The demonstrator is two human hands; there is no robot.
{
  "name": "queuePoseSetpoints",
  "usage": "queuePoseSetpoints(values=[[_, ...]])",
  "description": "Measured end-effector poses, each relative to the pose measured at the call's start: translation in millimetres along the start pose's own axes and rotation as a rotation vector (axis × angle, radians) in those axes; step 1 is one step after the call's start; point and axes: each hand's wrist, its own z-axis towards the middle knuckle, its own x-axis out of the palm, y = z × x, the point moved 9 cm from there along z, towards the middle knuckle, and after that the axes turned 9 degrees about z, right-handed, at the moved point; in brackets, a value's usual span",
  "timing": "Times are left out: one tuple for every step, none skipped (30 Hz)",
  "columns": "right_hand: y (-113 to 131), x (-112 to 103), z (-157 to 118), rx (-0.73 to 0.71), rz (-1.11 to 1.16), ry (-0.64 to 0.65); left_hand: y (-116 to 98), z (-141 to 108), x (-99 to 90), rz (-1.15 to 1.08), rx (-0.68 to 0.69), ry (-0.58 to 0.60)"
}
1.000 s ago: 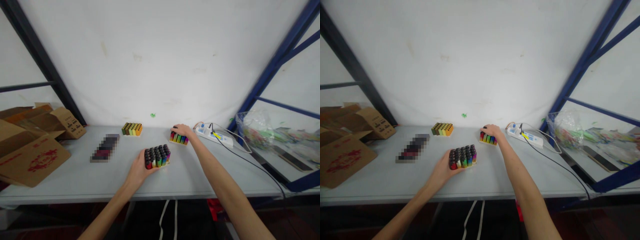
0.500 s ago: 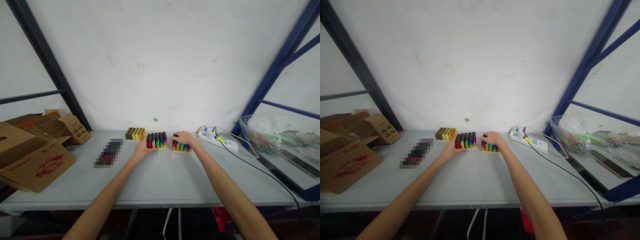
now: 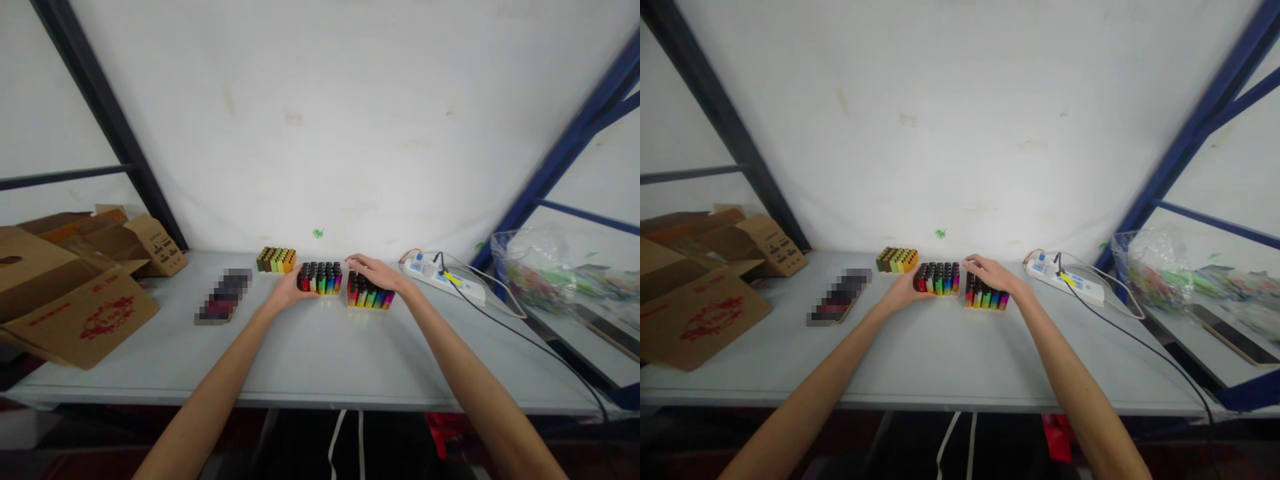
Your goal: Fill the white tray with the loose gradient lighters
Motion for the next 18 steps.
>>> queuePoseSetpoints(values=[[1.2, -2.1, -4.4, -0.015, -0.019, 0.013, 0.3, -0.6, 0.5, -0.001, 0.009, 0.004], [0.5, -2.8, -9.5, -0.008, -0.077, 0.027, 0.3, -1.2, 1.2, -0.002, 0.02, 0.007], [-0.6, -2.4, -15.0, 0.005, -0.155, 0.035, 0.1, -1.7, 1.9, -0.002, 0.03, 0.008], [-1.0, 0.0, -20.6, 0.011, -0.23, 0.046, -0.2, -2.2, 2.6, 0.0, 0.037, 0.008], [-0.7, 4.1, -26.0, 0.01, -0.294, 0.055, -0.5, -2.5, 3.2, 0.005, 0.04, 0.007], [0.1, 8.9, -30.7, 0.005, -0.346, 0.059, -0.7, -2.7, 3.5, 0.012, 0.039, 0.004], [0.9, 13.3, -34.5, 0.002, -0.388, 0.05, -0.8, -2.8, 3.7, 0.019, 0.035, 0.002], [1.5, 16.7, -37.0, 0.004, -0.421, 0.031, -1.1, -2.8, 3.7, 0.025, 0.032, 0.0], [1.6, 19.2, -38.4, 0.013, -0.445, 0.009, -1.6, -2.7, 3.9, 0.029, 0.033, 0.0], [1.3, 20.7, -38.6, 0.025, -0.459, -0.011, -2.1, -2.7, 4.0, 0.03, 0.035, 0.0], [0.9, 21.7, -37.9, 0.038, -0.466, -0.023, -2.7, -2.7, 4.2, 0.031, 0.039, 0.001], [0.6, 22.2, -36.4, 0.047, -0.467, -0.026, -2.9, -2.7, 4.3, 0.033, 0.041, 0.0], [0.7, 22.0, -34.4, 0.05, -0.468, -0.028, -3.0, -2.7, 4.3, 0.035, 0.042, -0.001], [1.1, 21.0, -32.2, 0.048, -0.472, -0.035, -2.9, -2.7, 4.3, 0.037, 0.042, -0.004], [1.5, 19.7, -30.0, 0.043, -0.479, -0.041, -2.9, -2.7, 4.5, 0.039, 0.041, -0.003], [1.1, 19.0, -28.1, 0.043, -0.489, -0.042, -3.1, -2.7, 4.8, 0.039, 0.041, 0.0], [-0.3, 19.0, -26.3, 0.051, -0.499, -0.036, -3.4, -2.7, 5.2, 0.04, 0.04, 0.005], [-2.5, 19.8, -24.9, 0.063, -0.509, -0.025, -3.8, -2.6, 5.4, 0.04, 0.038, 0.008]])
